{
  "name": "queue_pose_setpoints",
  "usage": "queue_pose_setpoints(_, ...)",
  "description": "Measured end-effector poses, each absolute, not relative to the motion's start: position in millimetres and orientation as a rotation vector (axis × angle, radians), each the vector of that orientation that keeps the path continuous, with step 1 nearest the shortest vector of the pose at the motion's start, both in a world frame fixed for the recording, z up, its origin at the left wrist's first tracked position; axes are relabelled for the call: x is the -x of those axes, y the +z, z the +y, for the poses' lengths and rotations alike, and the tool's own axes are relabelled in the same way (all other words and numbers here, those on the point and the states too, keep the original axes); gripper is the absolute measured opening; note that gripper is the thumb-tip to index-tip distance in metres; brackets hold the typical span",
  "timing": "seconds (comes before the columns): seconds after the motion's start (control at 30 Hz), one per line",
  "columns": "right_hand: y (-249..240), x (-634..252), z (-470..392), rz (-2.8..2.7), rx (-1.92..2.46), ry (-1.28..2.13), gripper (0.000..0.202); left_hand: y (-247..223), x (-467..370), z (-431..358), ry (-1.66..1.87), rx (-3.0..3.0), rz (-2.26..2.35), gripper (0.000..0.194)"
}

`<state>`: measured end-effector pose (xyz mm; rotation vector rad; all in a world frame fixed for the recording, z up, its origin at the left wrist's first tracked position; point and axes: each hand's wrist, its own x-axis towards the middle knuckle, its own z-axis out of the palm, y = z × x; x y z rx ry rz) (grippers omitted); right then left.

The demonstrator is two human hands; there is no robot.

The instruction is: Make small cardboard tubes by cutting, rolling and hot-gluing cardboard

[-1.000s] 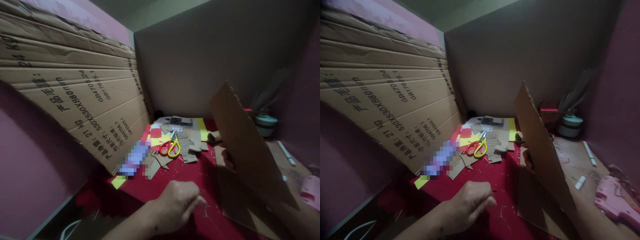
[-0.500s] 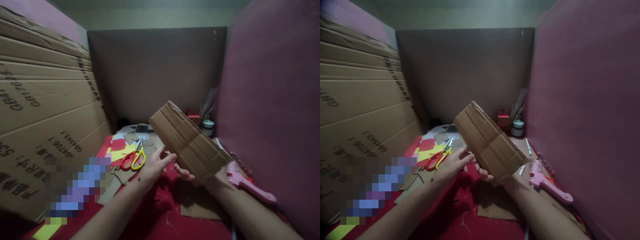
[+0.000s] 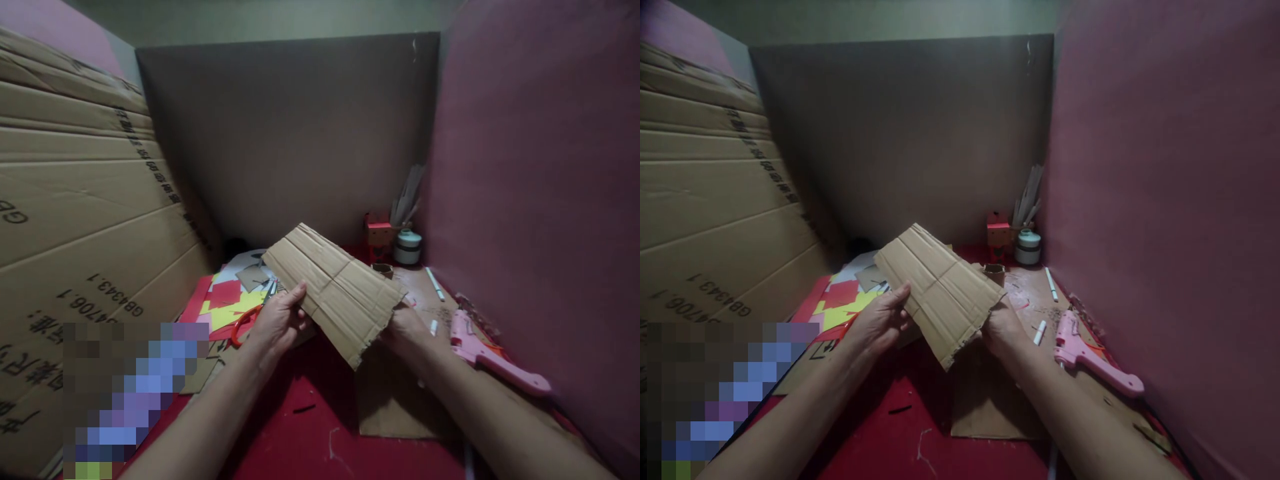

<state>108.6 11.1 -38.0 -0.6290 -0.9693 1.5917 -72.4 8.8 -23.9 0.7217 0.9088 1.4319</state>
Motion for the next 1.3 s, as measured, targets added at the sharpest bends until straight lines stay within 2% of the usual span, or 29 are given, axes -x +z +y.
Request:
queue_pose_setpoints(0.2, -33.9, -103.8, 10.7, -0.904, 0.608, 1.608, 0.025, -39.5, 78.5, 12.8, 1.420, -0.698, 0.922, 0.024)
queue_pose_setpoints(0.37, -39.7, -110.0, 17.9, -0.843, 0.765, 1.573, 0.023, -38.3, 82.9, 9.3, 1.348, -0.733, 0.955, 0.025)
queue_pose_setpoints(0.53, -46.3, -120.3, 26.7, -0.847, 0.846, 1.434, 0.030, -29.1, 97.5, 3.7, 1.163, -0.828, 1.062, 0.025)
queue_pose_setpoints(0.73, -37.5, -123.6, 23.7, -0.906, 0.834, 1.209, 0.019, -25.9, 105.6, 0.3, 1.107, -1.027, 1.289, 0.026)
queue_pose_setpoints(0.87, -33.1, -119.6, 17.1, -0.945, 0.726, 1.487, 0.025, -22.0, 101.3, -2.8, 1.318, -1.148, 1.453, 0.025)
queue_pose_setpoints(0.97, -34.8, -116.8, 12.4, -0.929, 0.699, 1.740, 0.031, -20.3, 86.9, -10.2, 1.620, -1.556, 1.550, 0.021)
queue_pose_setpoints(1.03, -36.8, -115.7, 9.5, -0.877, 0.675, 1.893, 0.032, -21.5, 71.3, -16.9, 1.581, -1.797, 1.417, 0.006)
queue_pose_setpoints(1.13, -39.9, -114.7, 5.8, -0.817, 0.608, 2.081, 0.034, -23.5, 47.9, -26.0, 1.361, -1.607, 1.214, 0.014)
queue_pose_setpoints(1.3, -45.2, -111.9, 1.3, -0.854, 0.559, 2.230, 0.040, -20.3, 32.6, -31.2, 1.244, -1.321, 1.095, 0.020)
